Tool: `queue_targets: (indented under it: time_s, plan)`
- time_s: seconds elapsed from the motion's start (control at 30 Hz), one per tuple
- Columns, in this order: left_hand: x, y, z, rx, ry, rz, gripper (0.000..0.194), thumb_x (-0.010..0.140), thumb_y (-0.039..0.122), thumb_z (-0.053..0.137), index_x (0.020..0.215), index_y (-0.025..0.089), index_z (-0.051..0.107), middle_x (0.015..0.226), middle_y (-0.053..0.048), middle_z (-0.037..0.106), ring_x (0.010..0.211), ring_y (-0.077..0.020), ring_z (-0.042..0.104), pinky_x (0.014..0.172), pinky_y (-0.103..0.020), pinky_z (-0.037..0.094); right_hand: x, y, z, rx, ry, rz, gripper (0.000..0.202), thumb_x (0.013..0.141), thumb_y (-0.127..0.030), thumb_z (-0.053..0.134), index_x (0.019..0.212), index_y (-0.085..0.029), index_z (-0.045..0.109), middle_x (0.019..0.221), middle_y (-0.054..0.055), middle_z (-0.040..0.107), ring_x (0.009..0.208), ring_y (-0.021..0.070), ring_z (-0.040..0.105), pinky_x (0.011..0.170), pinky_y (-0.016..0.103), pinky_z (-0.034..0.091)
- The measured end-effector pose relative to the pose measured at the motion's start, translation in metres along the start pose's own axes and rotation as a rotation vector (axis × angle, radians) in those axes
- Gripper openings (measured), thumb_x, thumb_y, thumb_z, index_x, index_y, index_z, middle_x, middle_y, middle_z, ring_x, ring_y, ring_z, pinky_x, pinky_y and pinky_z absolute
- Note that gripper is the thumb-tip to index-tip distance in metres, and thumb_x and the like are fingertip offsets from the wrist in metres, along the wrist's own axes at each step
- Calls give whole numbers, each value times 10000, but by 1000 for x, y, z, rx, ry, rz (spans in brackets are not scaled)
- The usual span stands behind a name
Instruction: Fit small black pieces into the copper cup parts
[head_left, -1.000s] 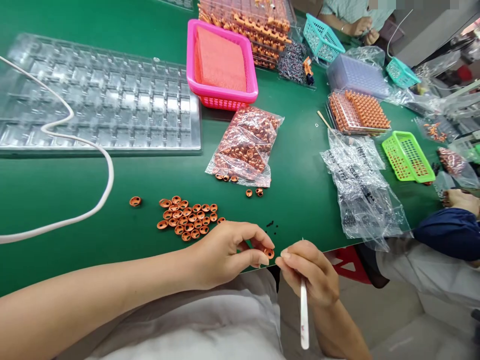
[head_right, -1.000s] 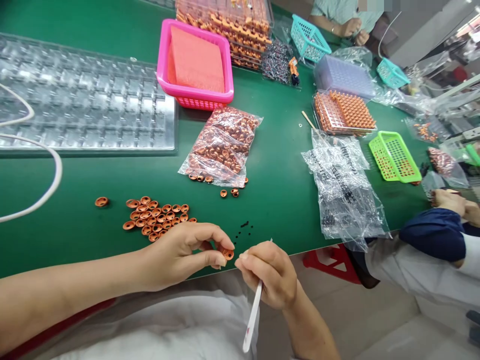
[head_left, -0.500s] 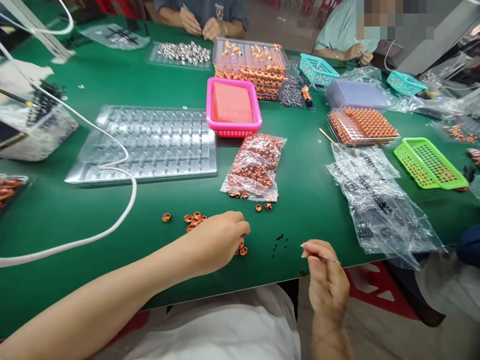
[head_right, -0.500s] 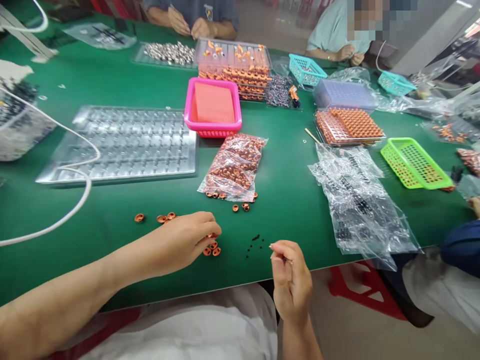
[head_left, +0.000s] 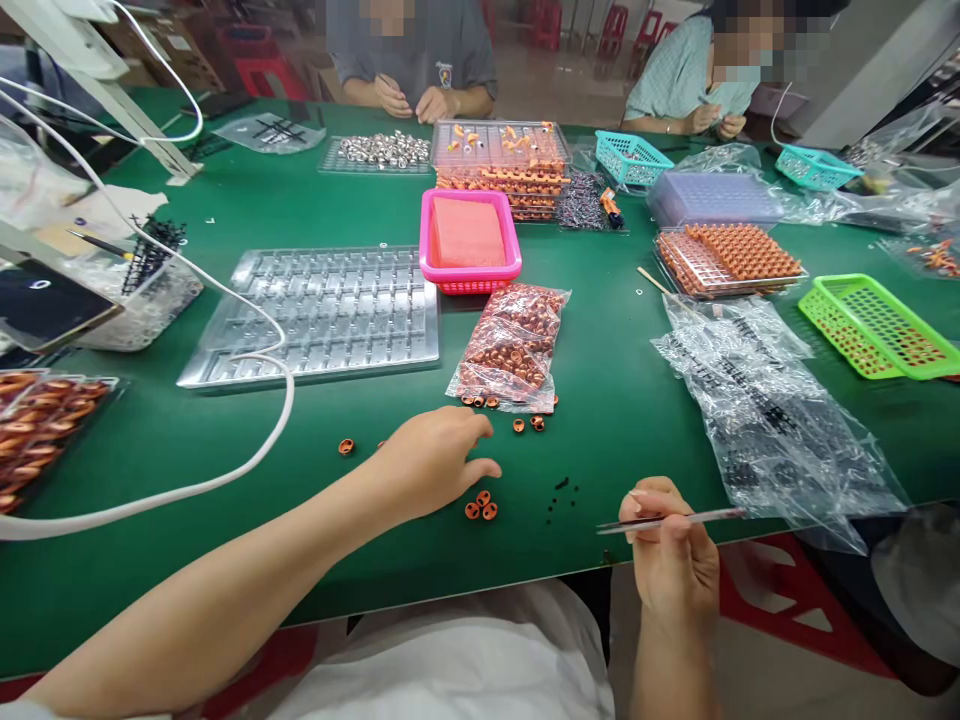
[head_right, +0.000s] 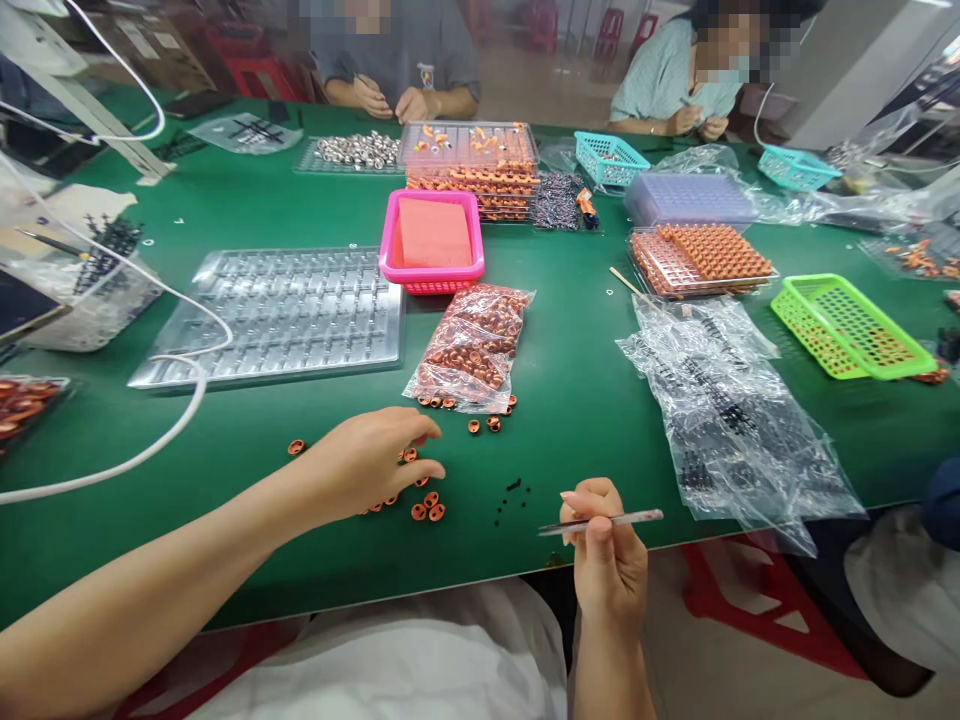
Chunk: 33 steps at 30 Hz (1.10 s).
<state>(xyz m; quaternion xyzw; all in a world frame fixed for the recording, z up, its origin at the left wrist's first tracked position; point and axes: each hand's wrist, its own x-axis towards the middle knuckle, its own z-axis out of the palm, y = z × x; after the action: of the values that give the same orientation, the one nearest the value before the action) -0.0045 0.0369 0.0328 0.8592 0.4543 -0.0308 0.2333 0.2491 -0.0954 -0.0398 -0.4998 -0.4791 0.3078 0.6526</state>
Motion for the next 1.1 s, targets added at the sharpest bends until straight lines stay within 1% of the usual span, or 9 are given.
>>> queue_targets:
  time_s: [0.1, 0.23, 0.47, 0.6, 0.7, 0.77, 0.9, 1.0, 1.1]
  plan:
    - [21, 12, 16, -3, 81, 37, 233, 946, 302, 640, 1105, 134, 665, 1072, -131, 709, 940, -287, 694, 761, -358, 530, 0, 0, 4, 140, 0, 76, 313, 1050, -381, 413, 973, -218, 669, 855, 17, 516, 575, 101, 547, 449, 238, 431]
    - [41, 14, 32, -41, 130, 46, 194, 941, 252, 635, 1095, 138, 668, 1096, -137, 701, 955, -287, 695, 805, -375, 546, -2, 2, 1, 188, -21, 102, 290, 1049, -373, 421, 968, -216, 650, 874, 25, 562, 638, 130, 624, 508, 287, 550]
    - [51, 6, 35, -102, 113, 53, 129, 933, 223, 611, 993, 165, 709, 1022, -106, 718, 942, -270, 689, 806, -359, 541, -7, 7, -4, 185, -37, 221, 86, 962, -290, 629, 998, -214, 652, 935, 18, 607, 695, 126, 691, 608, 289, 630]
    - [45, 7, 29, -143, 105, 37, 105, 901, 232, 614, 937, 160, 681, 978, -97, 725, 843, -239, 697, 708, -320, 539, -10, 6, 1, 135, -28, 284, 106, 931, -274, 678, 1011, -204, 672, 976, 33, 660, 740, 152, 728, 662, 325, 658]
    - [30, 8, 27, -206, 104, 20, 72, 887, 232, 603, 913, 178, 643, 876, -57, 737, 789, -221, 706, 656, -297, 537, -11, 4, -3, 60, 22, 272, 114, 914, -267, 701, 1002, -194, 697, 983, 54, 722, 784, 192, 757, 680, 355, 671]
    - [17, 10, 30, -265, 113, 59, 61, 891, 241, 592, 901, 192, 627, 848, -35, 739, 776, -203, 714, 664, -285, 542, -13, 3, -6, -5, 69, 253, 111, 906, -252, 707, 1000, -192, 711, 973, 62, 755, 808, 214, 769, 677, 366, 676]
    - [-1, 14, 47, -398, 161, 173, 89, 921, 225, 563, 971, 192, 628, 893, -30, 739, 771, -168, 715, 709, -270, 560, -20, 2, -8, -174, 136, 238, 131, 888, -245, 722, 1008, -193, 722, 940, 57, 777, 776, 205, 769, 693, 360, 680]
    - [-4, 15, 64, -422, 210, 269, 141, 953, 202, 553, 1060, 182, 643, 957, -48, 731, 798, -158, 707, 718, -257, 548, -25, 3, -8, -292, 138, 233, 144, 878, -257, 731, 1007, -194, 722, 936, 51, 771, 770, 187, 758, 754, 352, 674]
    - [-1, 12, 73, -401, 232, 356, 135, 976, 202, 561, 1053, 168, 667, 949, -59, 715, 796, -160, 689, 688, -248, 523, -29, 4, -12, -352, 132, 222, 125, 879, -255, 726, 991, -198, 721, 933, 45, 759, 790, 181, 747, 760, 336, 661]
